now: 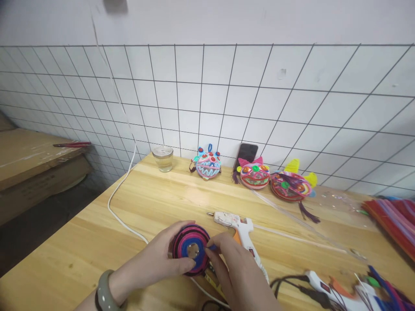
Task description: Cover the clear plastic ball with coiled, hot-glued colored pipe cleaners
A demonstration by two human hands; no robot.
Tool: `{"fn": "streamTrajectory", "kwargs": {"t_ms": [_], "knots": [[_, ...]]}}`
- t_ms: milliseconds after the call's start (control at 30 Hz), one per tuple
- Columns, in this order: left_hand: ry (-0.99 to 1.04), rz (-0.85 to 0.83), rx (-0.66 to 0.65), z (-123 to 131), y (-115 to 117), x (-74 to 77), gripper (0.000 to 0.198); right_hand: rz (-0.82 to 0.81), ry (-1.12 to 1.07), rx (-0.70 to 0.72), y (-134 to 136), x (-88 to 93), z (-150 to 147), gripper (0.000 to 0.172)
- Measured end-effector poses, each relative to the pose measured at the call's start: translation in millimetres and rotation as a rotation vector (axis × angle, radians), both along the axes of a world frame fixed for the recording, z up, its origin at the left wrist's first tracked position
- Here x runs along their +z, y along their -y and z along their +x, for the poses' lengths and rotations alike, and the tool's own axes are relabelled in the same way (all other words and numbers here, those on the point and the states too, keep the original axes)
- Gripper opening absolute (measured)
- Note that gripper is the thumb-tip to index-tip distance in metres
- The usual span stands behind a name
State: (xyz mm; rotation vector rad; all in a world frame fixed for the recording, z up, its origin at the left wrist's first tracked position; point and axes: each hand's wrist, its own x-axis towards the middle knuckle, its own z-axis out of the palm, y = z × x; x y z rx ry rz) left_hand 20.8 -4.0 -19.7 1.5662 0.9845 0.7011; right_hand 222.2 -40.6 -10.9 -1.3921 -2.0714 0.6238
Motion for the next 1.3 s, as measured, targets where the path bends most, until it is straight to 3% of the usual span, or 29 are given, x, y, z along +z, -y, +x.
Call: {"fn": "streamTrajectory", "kwargs": {"t_ms": [633, 933, 1133, 1300], "knots": [[-0.09, 0.073, 0.021, 2.2, 4.2, -4.0, 0.064, 0.063, 0.091, 0.044, -0.2, -0.9, -5.0, 0.008], [-0.1, 0.071, -0.006, 1.1, 4.2, 1.2, 0.062, 0.117, 0.216, 0.117, -0.4, -4.7, -3.6, 0.008], [-0.049, -0.007, -0.036, -1.0, 4.3, 2.9, 0.067, 0.12, 0.198, 0.125, -1.8, -3.1, -3.9, 0.008], [0.176, -0.18, -0.003, -3.6, -0.3, -1.4, 0.074, 0.008, 0.025, 0.05, -0.7, 4.6, -3.6, 0.007]]}}
